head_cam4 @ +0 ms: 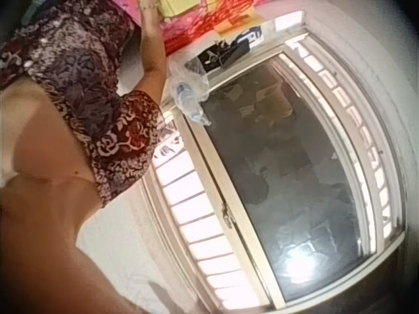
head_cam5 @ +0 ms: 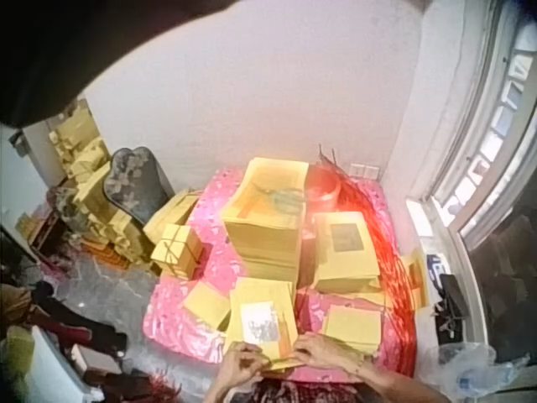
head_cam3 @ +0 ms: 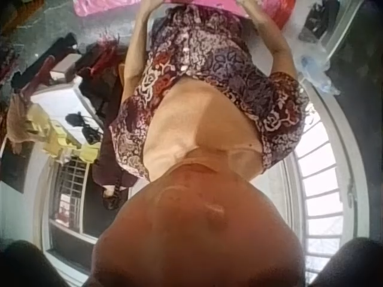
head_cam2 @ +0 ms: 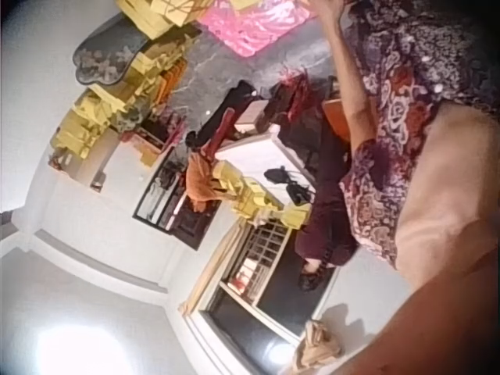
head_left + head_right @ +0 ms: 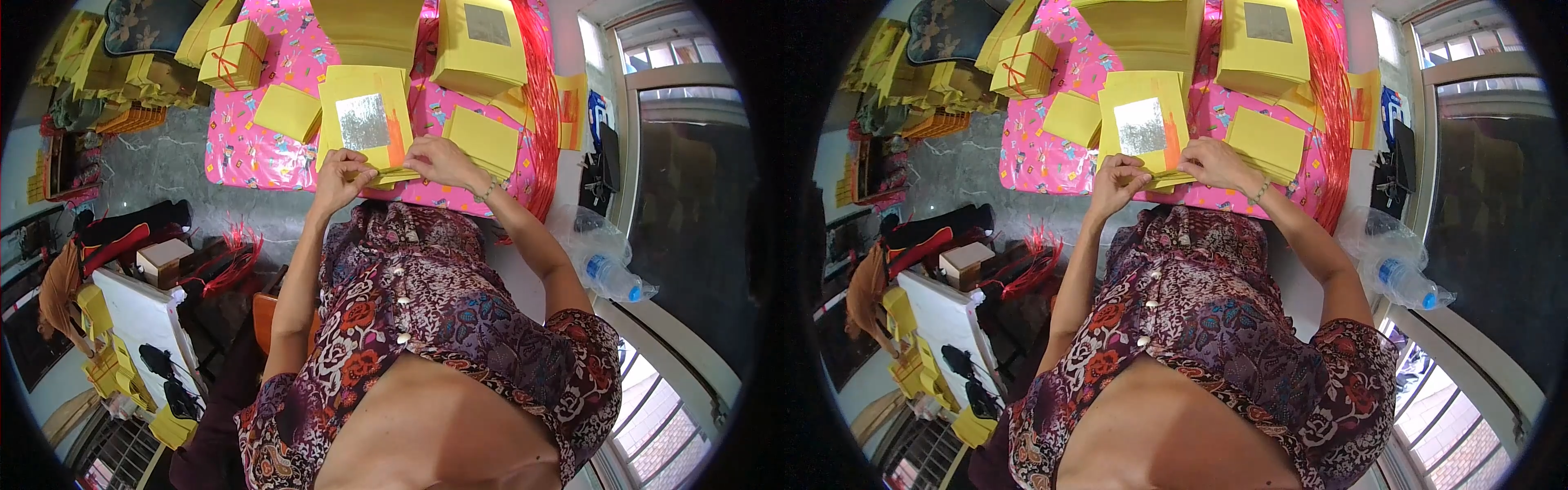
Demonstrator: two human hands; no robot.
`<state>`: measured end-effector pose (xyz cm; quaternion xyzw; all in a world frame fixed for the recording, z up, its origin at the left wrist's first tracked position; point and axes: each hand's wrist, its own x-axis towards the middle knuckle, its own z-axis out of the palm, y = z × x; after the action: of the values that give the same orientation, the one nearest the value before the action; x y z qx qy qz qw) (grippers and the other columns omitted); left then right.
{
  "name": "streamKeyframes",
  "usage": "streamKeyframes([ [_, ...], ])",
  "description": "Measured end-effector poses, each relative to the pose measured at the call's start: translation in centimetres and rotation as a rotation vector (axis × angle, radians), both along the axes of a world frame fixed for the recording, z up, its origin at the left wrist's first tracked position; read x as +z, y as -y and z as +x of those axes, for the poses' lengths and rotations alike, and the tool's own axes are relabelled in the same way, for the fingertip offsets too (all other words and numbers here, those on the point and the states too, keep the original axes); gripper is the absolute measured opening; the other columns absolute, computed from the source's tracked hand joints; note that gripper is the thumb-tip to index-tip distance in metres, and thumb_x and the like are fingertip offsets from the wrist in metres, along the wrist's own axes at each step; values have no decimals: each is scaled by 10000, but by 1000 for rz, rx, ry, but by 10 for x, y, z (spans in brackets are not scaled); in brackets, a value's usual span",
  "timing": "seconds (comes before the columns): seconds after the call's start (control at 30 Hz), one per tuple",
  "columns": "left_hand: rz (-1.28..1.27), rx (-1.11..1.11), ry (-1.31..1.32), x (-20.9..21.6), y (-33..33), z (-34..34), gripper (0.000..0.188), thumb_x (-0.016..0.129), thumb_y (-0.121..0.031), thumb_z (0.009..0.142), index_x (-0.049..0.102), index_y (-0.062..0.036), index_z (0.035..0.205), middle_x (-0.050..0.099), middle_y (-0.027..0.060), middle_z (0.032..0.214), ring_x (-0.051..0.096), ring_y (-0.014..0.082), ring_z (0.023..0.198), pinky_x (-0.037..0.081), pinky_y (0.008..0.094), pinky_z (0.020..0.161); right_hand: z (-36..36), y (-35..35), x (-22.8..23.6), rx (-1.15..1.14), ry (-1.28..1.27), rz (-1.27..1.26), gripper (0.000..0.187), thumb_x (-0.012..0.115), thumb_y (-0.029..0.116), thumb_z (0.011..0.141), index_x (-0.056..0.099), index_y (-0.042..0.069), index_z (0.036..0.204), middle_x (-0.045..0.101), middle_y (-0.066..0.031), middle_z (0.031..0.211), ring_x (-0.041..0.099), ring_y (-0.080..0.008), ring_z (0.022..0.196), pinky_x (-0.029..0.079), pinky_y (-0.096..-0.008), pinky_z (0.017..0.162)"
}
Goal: Folding and bundling stacks of yellow paper into packages using red bands.
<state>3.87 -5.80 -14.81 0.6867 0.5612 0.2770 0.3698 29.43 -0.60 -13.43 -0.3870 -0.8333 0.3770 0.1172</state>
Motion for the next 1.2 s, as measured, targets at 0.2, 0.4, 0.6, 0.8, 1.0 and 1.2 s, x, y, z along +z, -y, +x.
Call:
streamKeyframes([
  [0.2, -35, 22, 21, -6, -3, 0, 169, 781, -218, 775, 764, -85, 877, 666, 31, 975, 569, 202, 957, 481, 320, 816, -1, -2, 4, 4, -5, -21, 233, 629, 252, 880, 668, 22, 874, 628, -125, 876, 597, -315, 889, 473, -416, 803],
  [0.4, -69, 43, 30, -6, -5, 0, 164, 774, -225, 786, 764, -79, 861, 682, 33, 937, 576, 197, 925, 483, 316, 805, 1, -5, 10, 65, -63, 7, 180, 654, 224, 876, 656, 44, 893, 605, -107, 846, 596, -283, 859, 480, -393, 762],
  [0.6, -72, 40, 16, -3, -6, 0, 158, 765, -231, 794, 766, -86, 854, 694, 30, 907, 583, 182, 906, 483, 314, 783, 3, -8, 7, 87, -27, 13, 215, 660, 263, 856, 651, 53, 902, 612, -112, 867, 600, -302, 882, 479, -409, 783],
  [0.8, -100, 71, 92, -7, -9, -1, 168, 767, -220, 762, 757, -56, 799, 694, 61, 821, 584, 199, 823, 489, 320, 723, -1, -10, 18, 83, 45, -76, 314, 729, 292, 791, 619, 57, 968, 589, -108, 929, 584, -296, 932, 476, -409, 795],
  [1.0, -197, 65, 183, -13, -15, -5, 182, 759, -225, 775, 751, -44, 784, 692, 65, 727, 630, 141, 640, 490, 279, 600, -3, 2, 9, 136, 137, 370, 555, 834, 281, 650, 513, 58, 1044, 495, -116, 1033, 519, -315, 1007, 463, -413, 820],
  [1.2, -214, 55, 184, -14, -17, -7, 193, 755, -230, 781, 748, -37, 786, 689, 64, 712, 639, 128, 640, 490, 272, 599, 1, -6, 7, 205, 38, 314, 437, 783, 311, 717, 558, 56, 991, 535, -107, 948, 545, -304, 949, 473, -401, 786],
])
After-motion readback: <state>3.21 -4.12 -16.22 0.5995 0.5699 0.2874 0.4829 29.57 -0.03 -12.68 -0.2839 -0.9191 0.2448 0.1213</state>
